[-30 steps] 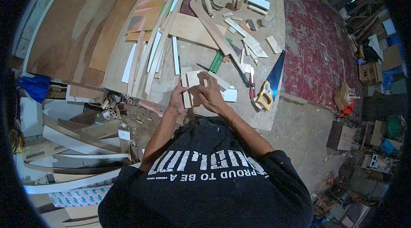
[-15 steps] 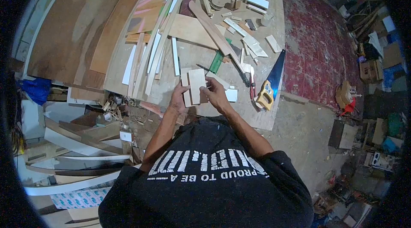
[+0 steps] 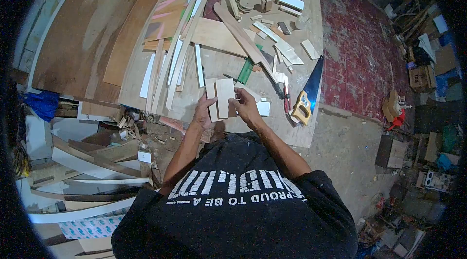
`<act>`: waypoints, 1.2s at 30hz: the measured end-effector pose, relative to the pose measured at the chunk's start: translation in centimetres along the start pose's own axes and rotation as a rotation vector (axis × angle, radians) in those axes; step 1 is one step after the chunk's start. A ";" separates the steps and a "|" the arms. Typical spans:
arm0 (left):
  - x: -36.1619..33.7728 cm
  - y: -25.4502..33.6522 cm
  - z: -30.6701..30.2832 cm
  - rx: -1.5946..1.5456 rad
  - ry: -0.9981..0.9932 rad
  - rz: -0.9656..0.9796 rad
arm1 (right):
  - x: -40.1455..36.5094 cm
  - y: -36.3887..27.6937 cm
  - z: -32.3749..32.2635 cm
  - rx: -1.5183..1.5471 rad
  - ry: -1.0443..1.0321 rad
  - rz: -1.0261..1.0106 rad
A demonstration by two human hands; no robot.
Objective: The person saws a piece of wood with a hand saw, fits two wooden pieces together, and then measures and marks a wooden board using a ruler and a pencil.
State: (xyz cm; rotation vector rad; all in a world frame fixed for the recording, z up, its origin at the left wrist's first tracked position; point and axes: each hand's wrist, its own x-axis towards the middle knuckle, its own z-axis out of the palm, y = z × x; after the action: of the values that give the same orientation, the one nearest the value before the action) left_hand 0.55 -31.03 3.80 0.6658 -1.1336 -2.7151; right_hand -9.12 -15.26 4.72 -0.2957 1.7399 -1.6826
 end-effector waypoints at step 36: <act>-2.6 -1.9 -3.2 0.085 0.159 0.076 | -0.7 2.6 0.9 -0.024 0.020 0.064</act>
State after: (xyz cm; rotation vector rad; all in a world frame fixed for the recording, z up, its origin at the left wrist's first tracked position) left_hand 4.35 -31.05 1.43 0.8164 -1.2148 -2.5126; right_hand -7.23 -15.20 2.53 -0.2328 1.7665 -1.6251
